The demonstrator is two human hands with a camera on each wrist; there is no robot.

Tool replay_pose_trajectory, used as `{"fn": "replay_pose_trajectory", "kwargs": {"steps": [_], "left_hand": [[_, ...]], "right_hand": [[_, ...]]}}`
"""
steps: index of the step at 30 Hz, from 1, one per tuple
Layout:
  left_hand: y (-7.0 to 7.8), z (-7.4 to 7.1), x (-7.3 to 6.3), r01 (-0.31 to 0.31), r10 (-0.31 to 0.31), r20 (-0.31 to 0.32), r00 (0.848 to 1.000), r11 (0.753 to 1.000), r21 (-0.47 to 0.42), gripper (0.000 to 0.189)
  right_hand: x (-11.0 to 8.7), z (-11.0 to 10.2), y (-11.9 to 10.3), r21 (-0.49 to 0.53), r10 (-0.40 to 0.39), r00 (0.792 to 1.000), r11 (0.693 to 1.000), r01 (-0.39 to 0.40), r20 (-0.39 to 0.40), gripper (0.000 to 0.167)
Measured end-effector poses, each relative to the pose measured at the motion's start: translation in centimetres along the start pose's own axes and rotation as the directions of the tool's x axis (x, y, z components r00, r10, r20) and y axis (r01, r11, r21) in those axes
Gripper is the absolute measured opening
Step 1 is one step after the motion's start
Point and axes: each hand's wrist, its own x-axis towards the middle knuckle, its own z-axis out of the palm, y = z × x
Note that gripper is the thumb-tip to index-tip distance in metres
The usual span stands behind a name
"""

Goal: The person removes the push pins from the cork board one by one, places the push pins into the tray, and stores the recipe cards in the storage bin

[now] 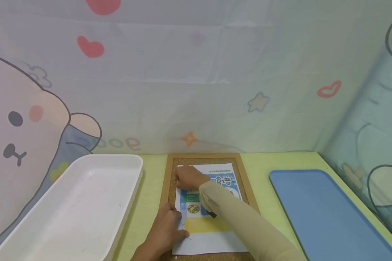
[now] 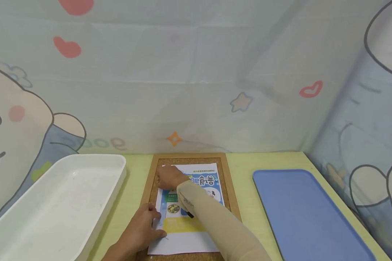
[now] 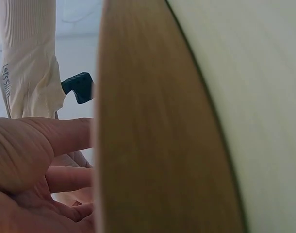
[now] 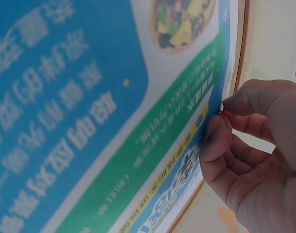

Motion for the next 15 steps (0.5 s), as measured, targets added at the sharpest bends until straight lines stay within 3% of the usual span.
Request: {"fn": "replay_pose_trajectory", "kwargs": {"steps": [7,15], "left_hand": [[0.0,0.0,-0.1,0.000,0.000,-0.012,1.000,1.000,-0.007,0.052],[0.1,0.0,-0.3,-0.017,0.017,-0.026,1.000,1.000,0.011,0.052]], "right_hand": [[0.2,-0.3,0.5,0.010,-0.019,0.998,1.000,0.019,0.052,0.016],[0.7,0.3,1.4,0.014,-0.098,0.995,0.995,0.098,-0.006,0.024]]}}
